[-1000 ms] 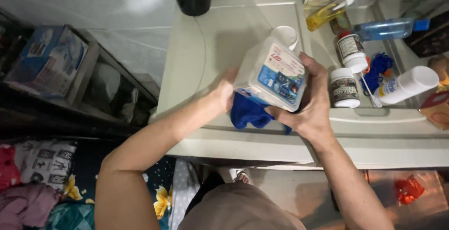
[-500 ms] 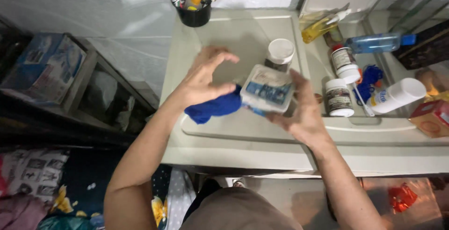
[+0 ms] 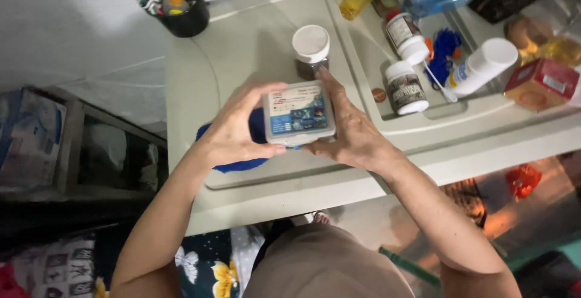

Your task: Cleaning a storage bin surface and organizing various toiletries and medicine bottles.

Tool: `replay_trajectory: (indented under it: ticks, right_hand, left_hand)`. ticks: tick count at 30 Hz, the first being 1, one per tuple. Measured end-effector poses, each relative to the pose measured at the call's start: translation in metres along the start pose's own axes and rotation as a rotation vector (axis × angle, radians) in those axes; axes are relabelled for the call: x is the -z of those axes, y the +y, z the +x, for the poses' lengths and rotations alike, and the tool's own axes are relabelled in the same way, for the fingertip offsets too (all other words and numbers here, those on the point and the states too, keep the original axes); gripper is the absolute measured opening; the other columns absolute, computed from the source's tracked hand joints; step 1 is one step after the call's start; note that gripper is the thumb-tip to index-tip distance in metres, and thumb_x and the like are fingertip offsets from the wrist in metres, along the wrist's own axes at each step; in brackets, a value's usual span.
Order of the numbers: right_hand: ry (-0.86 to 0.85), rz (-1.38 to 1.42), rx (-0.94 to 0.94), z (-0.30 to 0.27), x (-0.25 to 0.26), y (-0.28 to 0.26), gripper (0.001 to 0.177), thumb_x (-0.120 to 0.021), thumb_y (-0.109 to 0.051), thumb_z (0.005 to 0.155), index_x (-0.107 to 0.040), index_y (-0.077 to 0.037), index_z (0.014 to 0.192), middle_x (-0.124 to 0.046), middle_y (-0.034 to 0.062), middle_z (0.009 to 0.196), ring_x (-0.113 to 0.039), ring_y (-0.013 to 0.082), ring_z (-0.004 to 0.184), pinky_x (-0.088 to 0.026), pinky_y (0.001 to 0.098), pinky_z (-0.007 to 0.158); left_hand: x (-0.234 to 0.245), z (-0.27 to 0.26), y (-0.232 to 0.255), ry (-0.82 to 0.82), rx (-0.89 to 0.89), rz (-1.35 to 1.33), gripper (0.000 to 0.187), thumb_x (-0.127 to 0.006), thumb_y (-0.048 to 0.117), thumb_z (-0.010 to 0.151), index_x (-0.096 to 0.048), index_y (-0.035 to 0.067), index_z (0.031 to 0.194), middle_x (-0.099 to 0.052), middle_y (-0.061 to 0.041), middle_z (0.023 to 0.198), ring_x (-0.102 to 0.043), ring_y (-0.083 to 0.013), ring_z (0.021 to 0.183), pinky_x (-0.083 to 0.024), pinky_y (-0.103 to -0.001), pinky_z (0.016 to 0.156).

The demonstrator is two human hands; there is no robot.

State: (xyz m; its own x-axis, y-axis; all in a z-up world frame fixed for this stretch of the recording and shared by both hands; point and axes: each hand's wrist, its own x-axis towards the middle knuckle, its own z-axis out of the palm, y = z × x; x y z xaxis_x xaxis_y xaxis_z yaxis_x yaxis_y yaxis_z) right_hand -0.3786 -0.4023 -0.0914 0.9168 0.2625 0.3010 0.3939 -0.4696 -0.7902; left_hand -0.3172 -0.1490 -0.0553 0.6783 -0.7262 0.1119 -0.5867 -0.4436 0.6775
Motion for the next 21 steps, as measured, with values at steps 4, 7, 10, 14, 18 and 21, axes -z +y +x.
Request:
replay_trajectory:
  ticks: [4, 7, 10, 14, 18, 21]
  right_hand:
    - [0.016, 0.04, 0.018, -0.002, 0.001, 0.005, 0.127, -0.093, -0.015, 0.068, -0.007, -0.003, 0.161, -0.032, 0.0255, 0.162, -0.036, 0.0377, 0.151, -0.033, 0.044, 0.124]
    - [0.031, 0.041, 0.08, -0.009, 0.008, 0.002, 0.124, -0.093, -0.015, 0.072, -0.009, -0.001, 0.162, -0.028, 0.027, 0.164, -0.033, 0.0391, 0.151, -0.031, 0.0467, 0.125]
    - [0.19, -0.099, 0.018, -0.035, 0.03, -0.009, 0.11, -0.09, -0.014, 0.076, -0.02, -0.002, 0.161, -0.037, 0.0238, 0.161, -0.041, 0.0363, 0.149, -0.034, 0.0468, 0.123]
    - [0.85, -0.482, -0.056, -0.12, 0.082, 0.071, 0.074, -0.079, -0.013, 0.093, -0.038, 0.002, 0.152, -0.051, 0.0212, 0.146, -0.052, 0.0304, 0.133, -0.043, 0.0424, 0.115]
    - [0.926, -0.875, -0.395, -0.136, 0.156, 0.13, 0.05, -0.074, -0.023, 0.106, -0.056, 0.011, 0.138, -0.067, 0.0301, 0.125, -0.066, 0.0399, 0.111, -0.054, 0.0463, 0.091]
    - [0.793, -0.63, -0.319, -0.117, 0.164, 0.143, 0.027, -0.069, -0.016, 0.117, -0.059, 0.007, 0.127, -0.072, 0.0237, 0.117, -0.07, 0.0355, 0.108, -0.055, 0.0426, 0.093]
  left_hand:
    - [0.004, -0.006, -0.009, 0.127, -0.127, -0.187, 0.094, -0.095, 0.02, 0.067, -0.047, 0.011, 0.148, -0.056, -0.013, 0.143, -0.058, -0.027, 0.136, -0.049, -0.043, 0.117]
    - [0.009, -0.013, -0.014, 0.223, -0.066, -0.375, 0.092, -0.093, 0.019, 0.069, -0.047, 0.011, 0.149, -0.057, -0.009, 0.145, -0.057, -0.0233, 0.137, -0.047, -0.043, 0.118]
    - [0.015, -0.013, -0.02, 0.368, -0.063, -0.55, 0.091, -0.092, 0.018, 0.075, -0.045, 0.01, 0.152, -0.054, -0.007, 0.147, -0.055, -0.0215, 0.139, -0.047, -0.041, 0.119]
    - [0.02, -0.015, -0.025, 0.597, -0.009, -0.629, 0.085, -0.091, 0.015, 0.078, -0.047, 0.007, 0.151, -0.055, -0.007, 0.147, -0.057, -0.0222, 0.14, -0.048, -0.038, 0.121]
    - [0.025, -0.006, -0.033, 0.635, 0.21, -0.287, 0.082, -0.092, 0.012, 0.071, -0.056, 0.006, 0.144, -0.058, -0.01, 0.137, -0.054, -0.0215, 0.106, -0.045, -0.036, 0.083]
    - [0.018, 0.0, -0.04, 0.543, 0.24, -0.403, 0.081, -0.092, 0.019, 0.069, -0.056, 0.01, 0.141, -0.062, -0.006, 0.136, -0.062, -0.0233, 0.121, -0.052, -0.042, 0.104]
